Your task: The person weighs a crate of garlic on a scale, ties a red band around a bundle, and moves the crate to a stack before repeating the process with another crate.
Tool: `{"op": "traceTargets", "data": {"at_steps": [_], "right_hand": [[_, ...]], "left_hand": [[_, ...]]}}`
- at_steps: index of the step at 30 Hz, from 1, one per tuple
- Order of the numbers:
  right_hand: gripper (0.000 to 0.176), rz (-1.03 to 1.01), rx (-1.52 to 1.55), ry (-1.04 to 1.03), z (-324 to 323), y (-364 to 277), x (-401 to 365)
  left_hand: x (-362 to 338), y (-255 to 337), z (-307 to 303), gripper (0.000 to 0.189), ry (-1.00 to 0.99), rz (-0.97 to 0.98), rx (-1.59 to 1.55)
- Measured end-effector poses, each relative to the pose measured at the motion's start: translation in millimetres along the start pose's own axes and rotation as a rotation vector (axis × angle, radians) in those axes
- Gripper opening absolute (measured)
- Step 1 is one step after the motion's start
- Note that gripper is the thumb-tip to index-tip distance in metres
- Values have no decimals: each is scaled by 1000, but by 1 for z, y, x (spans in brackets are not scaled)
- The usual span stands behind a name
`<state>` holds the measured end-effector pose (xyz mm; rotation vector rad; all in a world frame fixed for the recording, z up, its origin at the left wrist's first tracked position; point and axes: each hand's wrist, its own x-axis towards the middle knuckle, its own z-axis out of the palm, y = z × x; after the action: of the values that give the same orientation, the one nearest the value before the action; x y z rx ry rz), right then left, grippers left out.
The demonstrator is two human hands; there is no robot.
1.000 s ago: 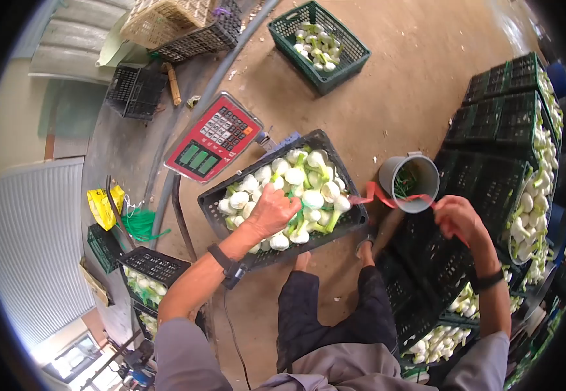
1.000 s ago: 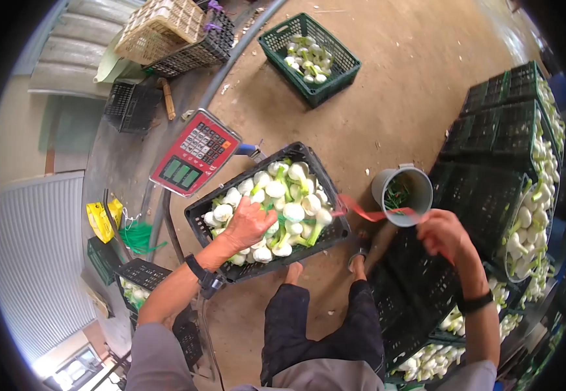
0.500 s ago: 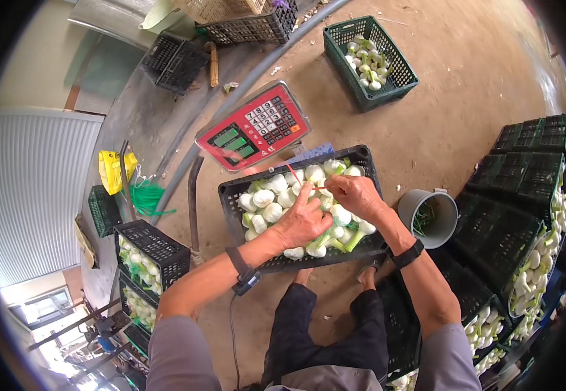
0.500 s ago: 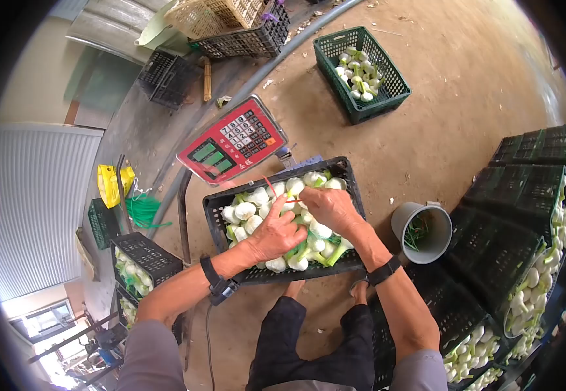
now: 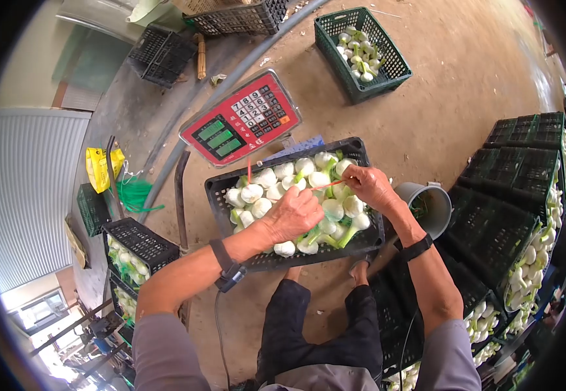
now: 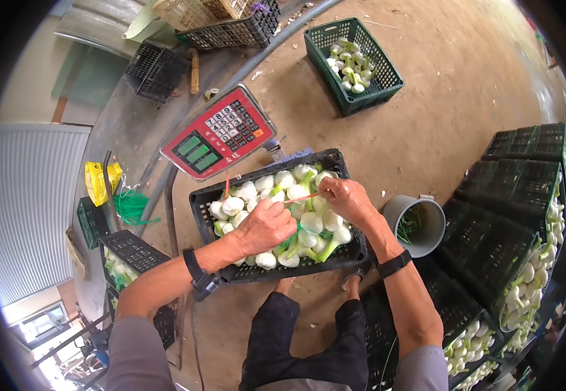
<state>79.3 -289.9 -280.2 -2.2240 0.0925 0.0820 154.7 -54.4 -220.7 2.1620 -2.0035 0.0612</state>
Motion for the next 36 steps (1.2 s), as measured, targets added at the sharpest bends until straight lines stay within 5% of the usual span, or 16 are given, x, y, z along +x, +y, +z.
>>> {"op": "traceTargets", "data": {"at_steps": [6,9,14,16,18,20,23,26,27,28,30,32,34,36], "right_hand": [[7,56,-53,27,-7,0,-21],[9,134,-17,80,2,-11,-48],[13,277,160,278,63,-47,-116],[13,741,714,78,94,-77,-132],[12,970,1335,128,140,-107,-136],[10,1120,1428,-5,162,-141,-127],[13,1022,1798,11,186,-170,-102],[14,873,1913,29,201,-177,-78],[17,828,1993,74,207,-176,-74],[17,831,1971,45,209,-171,-80],[22,754,1664,-273,198,-145,-109],[27,534,1070,-683,109,-139,-124],[28,690,1041,-606,49,-113,-140],[24,654,839,-264,-8,-138,-106]], "left_hand": [[6,5,0,9,-263,-188,-120],[20,4,-11,25,-488,-414,-220],[5,-5,18,33,-447,-581,-332],[9,-6,15,32,-420,-652,-343],[31,-3,-4,26,-674,-1135,-726],[24,-2,10,25,-660,-1297,-825],[14,4,26,18,-375,-1519,-1184],[6,20,28,18,-308,-1362,-1027],[-10,28,44,20,-90,-982,-636],[-3,36,32,21,-167,-1027,-569],[-5,47,24,21,-181,-898,-493],[-12,60,37,22,-80,-773,-347],[-15,66,38,16,-38,-745,-261],[-17,71,43,13,-15,-708,-236]]}}
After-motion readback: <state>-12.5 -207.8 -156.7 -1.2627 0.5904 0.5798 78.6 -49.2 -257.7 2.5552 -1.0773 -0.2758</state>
